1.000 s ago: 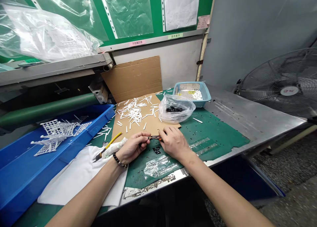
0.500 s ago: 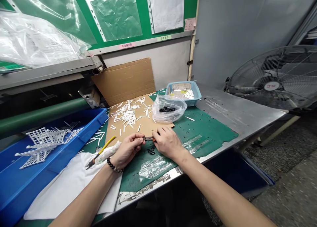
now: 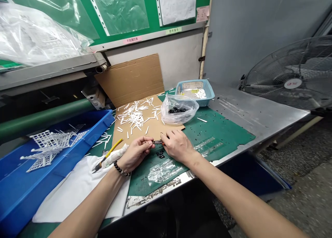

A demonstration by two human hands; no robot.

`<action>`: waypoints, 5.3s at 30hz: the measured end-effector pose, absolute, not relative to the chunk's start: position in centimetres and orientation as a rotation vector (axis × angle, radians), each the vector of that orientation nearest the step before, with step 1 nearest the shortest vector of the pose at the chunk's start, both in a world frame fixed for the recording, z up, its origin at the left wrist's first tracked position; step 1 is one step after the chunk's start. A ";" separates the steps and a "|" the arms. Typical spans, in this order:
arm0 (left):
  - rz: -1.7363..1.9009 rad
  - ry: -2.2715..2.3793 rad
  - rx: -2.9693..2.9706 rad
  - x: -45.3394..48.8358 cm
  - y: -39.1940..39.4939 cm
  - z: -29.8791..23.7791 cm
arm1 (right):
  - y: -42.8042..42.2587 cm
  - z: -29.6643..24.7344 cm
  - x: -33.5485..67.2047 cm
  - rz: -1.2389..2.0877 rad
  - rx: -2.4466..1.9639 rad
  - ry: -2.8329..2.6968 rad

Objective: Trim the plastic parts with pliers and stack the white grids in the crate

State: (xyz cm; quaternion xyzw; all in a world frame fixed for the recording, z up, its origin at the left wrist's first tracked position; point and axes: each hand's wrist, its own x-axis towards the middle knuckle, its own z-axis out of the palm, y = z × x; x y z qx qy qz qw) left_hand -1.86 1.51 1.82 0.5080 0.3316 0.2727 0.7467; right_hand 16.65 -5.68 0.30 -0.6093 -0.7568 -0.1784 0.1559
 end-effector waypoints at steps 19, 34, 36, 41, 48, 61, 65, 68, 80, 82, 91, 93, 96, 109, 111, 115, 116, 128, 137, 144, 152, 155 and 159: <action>0.580 0.671 1.121 -2.3 1.7 1.9 | -5.8 0.1 16.4 -0.519 -1.747 -2.104; 0.446 0.678 1.117 -2.7 2.1 2.4 | -5.9 0.1 16.8 -0.485 -1.658 -2.207; 0.450 0.670 1.103 -2.7 2.1 2.4 | -5.8 -0.1 16.9 -0.483 -1.644 -2.184; 0.466 0.688 1.041 -2.8 2.2 2.4 | -5.4 -1.0 17.3 -0.429 -1.668 -1.981; 0.480 0.619 0.934 -3.0 2.4 2.6 | -5.2 -1.2 17.4 -0.394 -1.706 -1.891; 0.266 0.888 2.195 -2.5 0.5 2.4 | -5.2 -1.4 17.3 -0.350 -1.736 -1.878; 0.354 0.901 2.026 -2.4 0.8 2.6 | -5.1 -1.4 17.3 -0.347 -1.733 -1.875; 0.502 0.855 1.467 -2.3 1.4 2.7 | -5.1 -1.3 17.3 -0.354 -1.734 -1.879; 0.578 0.727 0.902 -2.4 1.7 2.4 | -5.5 -0.3 16.8 -0.371 -1.745 -2.049; 0.561 0.742 0.927 -2.3 1.5 2.4 | -5.5 -0.2 16.8 -0.371 -1.747 -2.075; 0.576 0.755 1.050 -2.2 1.5 2.4 | -5.6 0.0 16.8 -0.405 -1.715 -2.141; 0.575 0.752 1.064 -2.1 1.5 2.3 | -5.7 0.1 16.8 -0.417 -1.718 -2.152; 0.576 0.751 1.090 -2.2 1.6 2.0 | -5.8 0.3 16.8 -0.441 -1.736 -2.166; 0.563 0.839 1.365 -2.1 1.8 2.1 | -5.8 0.7 16.5 -0.463 -1.760 -2.285; 0.571 0.840 1.367 -2.1 1.8 2.0 | -5.7 0.6 16.5 -0.434 -1.764 -2.278; 0.587 0.841 1.340 -2.0 1.9 1.6 | -5.6 0.4 16.5 -0.401 -1.772 -2.271; 0.585 0.838 1.331 -2.0 1.9 1.5 | -5.5 0.3 16.5 -0.402 -1.777 -2.276; 0.609 0.786 1.245 -2.2 1.6 1.9 | -5.7 0.0 16.4 -0.458 -1.799 -2.130; 0.633 0.760 1.258 -2.2 1.8 1.6 | -5.9 0.3 16.4 -0.419 -1.752 -2.175; 0.627 0.783 1.340 -2.3 1.9 1.3 | -5.9 0.4 16.3 -0.426 -1.766 -2.179; 0.622 0.819 1.393 -2.2 1.7 2.0 | -6.0 0.7 16.3 -0.402 -1.755 -2.213; 0.632 0.829 1.391 -2.1 1.7 2.2 | -6.0 0.6 16.3 -0.392 -1.749 -2.179; 0.632 0.856 1.390 -2.1 1.7 2.2 | -5.9 0.5 16.4 -0.405 -1.763 -2.155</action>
